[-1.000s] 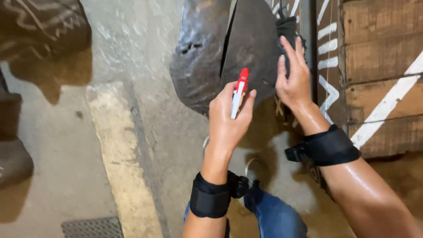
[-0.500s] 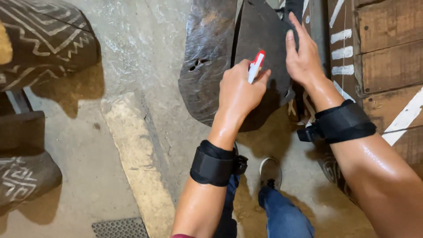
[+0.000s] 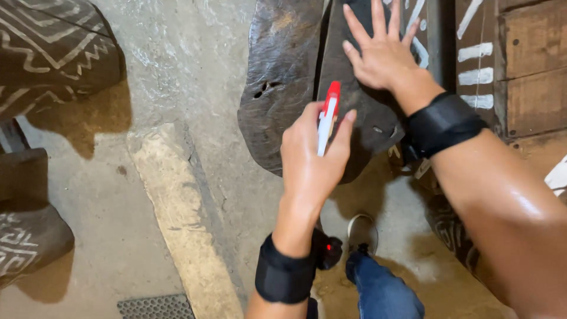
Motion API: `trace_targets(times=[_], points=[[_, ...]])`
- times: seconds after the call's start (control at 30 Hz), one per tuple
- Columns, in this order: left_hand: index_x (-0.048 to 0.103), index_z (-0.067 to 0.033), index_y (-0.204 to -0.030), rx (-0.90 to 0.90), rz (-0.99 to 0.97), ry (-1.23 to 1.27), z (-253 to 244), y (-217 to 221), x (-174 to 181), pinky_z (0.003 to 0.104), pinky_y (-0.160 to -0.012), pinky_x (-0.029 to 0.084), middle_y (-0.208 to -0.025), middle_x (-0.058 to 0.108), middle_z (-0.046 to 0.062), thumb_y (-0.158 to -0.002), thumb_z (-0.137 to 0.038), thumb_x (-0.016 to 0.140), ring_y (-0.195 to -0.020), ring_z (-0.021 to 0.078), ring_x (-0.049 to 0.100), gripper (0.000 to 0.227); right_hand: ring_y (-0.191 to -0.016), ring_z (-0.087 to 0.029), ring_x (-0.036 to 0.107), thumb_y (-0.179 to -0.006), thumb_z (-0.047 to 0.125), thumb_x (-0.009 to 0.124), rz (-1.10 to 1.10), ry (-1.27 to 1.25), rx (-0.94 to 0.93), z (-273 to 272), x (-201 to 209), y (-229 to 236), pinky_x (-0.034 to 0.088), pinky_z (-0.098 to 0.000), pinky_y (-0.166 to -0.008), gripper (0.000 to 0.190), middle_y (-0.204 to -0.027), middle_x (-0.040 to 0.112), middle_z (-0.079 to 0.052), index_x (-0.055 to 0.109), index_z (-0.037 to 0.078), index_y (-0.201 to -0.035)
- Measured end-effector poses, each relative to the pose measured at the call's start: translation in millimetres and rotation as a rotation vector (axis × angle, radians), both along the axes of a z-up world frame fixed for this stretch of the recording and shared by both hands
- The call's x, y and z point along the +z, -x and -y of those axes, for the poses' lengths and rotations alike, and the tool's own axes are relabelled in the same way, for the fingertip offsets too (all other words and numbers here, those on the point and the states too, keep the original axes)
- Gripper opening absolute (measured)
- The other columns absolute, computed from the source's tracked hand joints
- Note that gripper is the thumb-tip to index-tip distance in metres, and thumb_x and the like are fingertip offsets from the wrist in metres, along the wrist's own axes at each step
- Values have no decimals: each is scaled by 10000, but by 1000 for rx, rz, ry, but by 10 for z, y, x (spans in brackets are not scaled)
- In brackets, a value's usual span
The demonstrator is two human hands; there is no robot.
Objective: The person wipes the surfaces of several wooden stools and a small wooden table using a black cloth. The person holds a red-capped spray bottle in the left hand throughout but does not visibly spray. The person moves from one stool to another and finishes by wiping the tabletop.
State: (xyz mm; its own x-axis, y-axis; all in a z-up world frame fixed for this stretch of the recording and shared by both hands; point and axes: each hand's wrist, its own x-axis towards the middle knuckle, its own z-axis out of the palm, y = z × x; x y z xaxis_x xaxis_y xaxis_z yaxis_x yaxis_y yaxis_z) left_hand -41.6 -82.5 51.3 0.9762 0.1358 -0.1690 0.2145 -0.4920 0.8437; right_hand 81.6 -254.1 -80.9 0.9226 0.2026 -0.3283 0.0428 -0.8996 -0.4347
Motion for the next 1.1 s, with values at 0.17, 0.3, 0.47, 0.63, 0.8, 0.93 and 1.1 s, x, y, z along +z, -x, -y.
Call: trace_targets(times=[0.17, 0.3, 0.47, 0.63, 0.8, 0.93, 1.1], points=[[700, -33, -975, 106, -49, 63, -97, 129, 35, 388, -644, 564, -766, 725, 155, -880, -272, 783, -681, 317, 746, 271, -1578, -561, 32, -1143, 381, 407, 290, -9, 240, 102, -243, 227, 62, -789, -1213, 625, -1755, 104, -243, 260, 148, -1704], [708, -33, -973, 111, -34, 80, -64, 71, -25, 387, -646, 558, -760, 725, 159, -881, -263, 784, -690, 331, 734, 259, -1584, -510, 33, -1063, 415, 433, 279, -83, 413, 107, -177, 559, 39, -788, -1194, 641, -1740, 130, -180, 288, 189, -1644], [695, -36, -988, 64, 22, 136, -25, -5, 85, 372, -660, 561, -774, 723, 146, -898, -268, 770, -701, 313, 740, 260, -1587, -442, -11, -1056, 409, 408, 94, 68, 173, -3, -80, -2, -2, -859, -1104, 616, -1754, 132, -66, 275, 281, -1644], [693, -37, -975, 97, 50, 111, -78, 47, 31, 346, -640, 552, -743, 709, 132, -894, -250, 784, -649, 266, 713, 246, -1519, -478, 5, -1036, 429, 410, 40, -37, 42, -82, -268, -527, 31, -843, -1080, 617, -1706, 89, -130, 260, 300, -1620], [684, -26, -962, 144, 62, 132, -116, 171, 2, 323, -634, 543, -725, 688, 122, -909, -230, 792, -602, 227, 660, 236, -1608, -429, 118, -1118, 410, 400, 91, 8, 139, -68, -241, -51, 55, -815, -1223, 570, -1737, 204, -131, 335, 268, -1666], [695, -31, -980, 169, 92, 130, -61, 186, -25, 316, -640, 544, -746, 718, 110, -900, -230, 787, -628, 192, 689, 233, -1581, -427, 54, -1032, 399, 479, 288, 32, 501, 20, -269, 496, -18, -790, -1138, 556, -1727, 182, -159, 428, 226, -1558], [691, -24, -997, 136, 108, 77, -5, 307, 33, 314, -646, 545, -757, 714, 121, -904, -228, 785, -662, 176, 704, 243, -1623, -314, 101, -1076, 397, 467, 135, 6, 577, 109, -210, 594, -84, -765, -1193, 427, -1752, 227, -43, 459, 316, -1495]])
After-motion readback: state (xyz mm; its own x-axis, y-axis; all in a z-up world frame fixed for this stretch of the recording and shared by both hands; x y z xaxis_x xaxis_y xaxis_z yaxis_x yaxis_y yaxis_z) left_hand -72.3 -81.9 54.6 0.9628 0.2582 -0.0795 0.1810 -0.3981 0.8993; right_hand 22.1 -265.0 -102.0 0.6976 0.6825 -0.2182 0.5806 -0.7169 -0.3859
